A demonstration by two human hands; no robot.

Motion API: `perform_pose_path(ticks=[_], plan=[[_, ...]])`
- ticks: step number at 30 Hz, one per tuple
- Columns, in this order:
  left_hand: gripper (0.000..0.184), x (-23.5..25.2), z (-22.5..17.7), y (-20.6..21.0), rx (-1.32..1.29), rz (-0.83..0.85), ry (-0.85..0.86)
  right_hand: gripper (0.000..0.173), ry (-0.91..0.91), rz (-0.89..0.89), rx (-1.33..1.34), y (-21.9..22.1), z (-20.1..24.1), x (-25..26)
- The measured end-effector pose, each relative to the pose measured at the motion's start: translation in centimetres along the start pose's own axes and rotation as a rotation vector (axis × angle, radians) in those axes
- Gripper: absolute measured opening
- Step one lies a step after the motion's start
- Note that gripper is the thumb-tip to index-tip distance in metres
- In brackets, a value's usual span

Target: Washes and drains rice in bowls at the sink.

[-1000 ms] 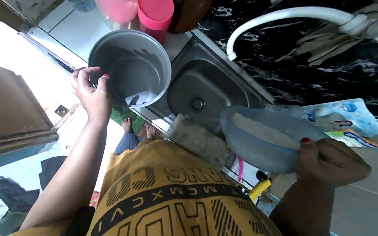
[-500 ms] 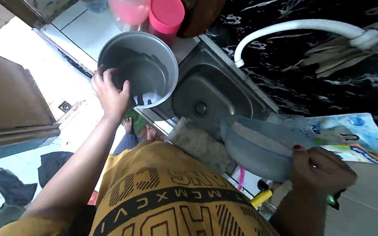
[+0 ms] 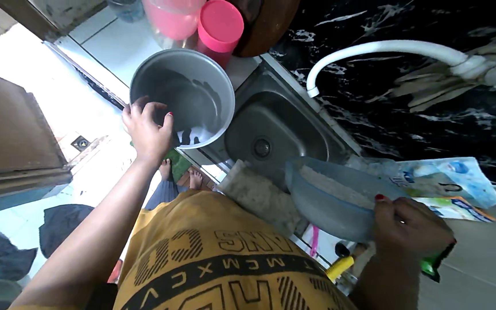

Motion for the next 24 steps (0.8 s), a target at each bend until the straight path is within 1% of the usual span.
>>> perform_pose_path(ticks=[6,10,15,22,24], plan=[[0.033,-0.2,0.1,0.1,0.002,0.003,-0.011,0.052,-0.016,0.001,0.023,0.5,0.1,-0.1],[0.031,-0.1,0.1,0.0,-0.045,-0.004,0.007,0.052,-0.011,0.01,0.059,0.5,0.5,0.0],[0.028,-0.1,0.2,0.1,-0.073,-0.05,0.036,0.052,-0.012,0.012,0.076,0.8,0.9,0.1],[0.028,-0.4,0.4,0.2,-0.099,-0.087,0.054,0.053,-0.005,0.022,0.065,1.3,1.9,0.5],[0.031,-0.4,0.6,0.2,-0.124,-0.097,0.058,0.053,-0.003,0.024,0.062,1.4,2.3,0.7]])
Point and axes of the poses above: each hand's wrist, its own x-axis towards the middle knuckle, its own y-axis out of the palm, z = x × y, the point moved 5 cm from there along x, towards the middle knuckle, and after that the axes turned 13 degrees about y, right-handed, at the moved point
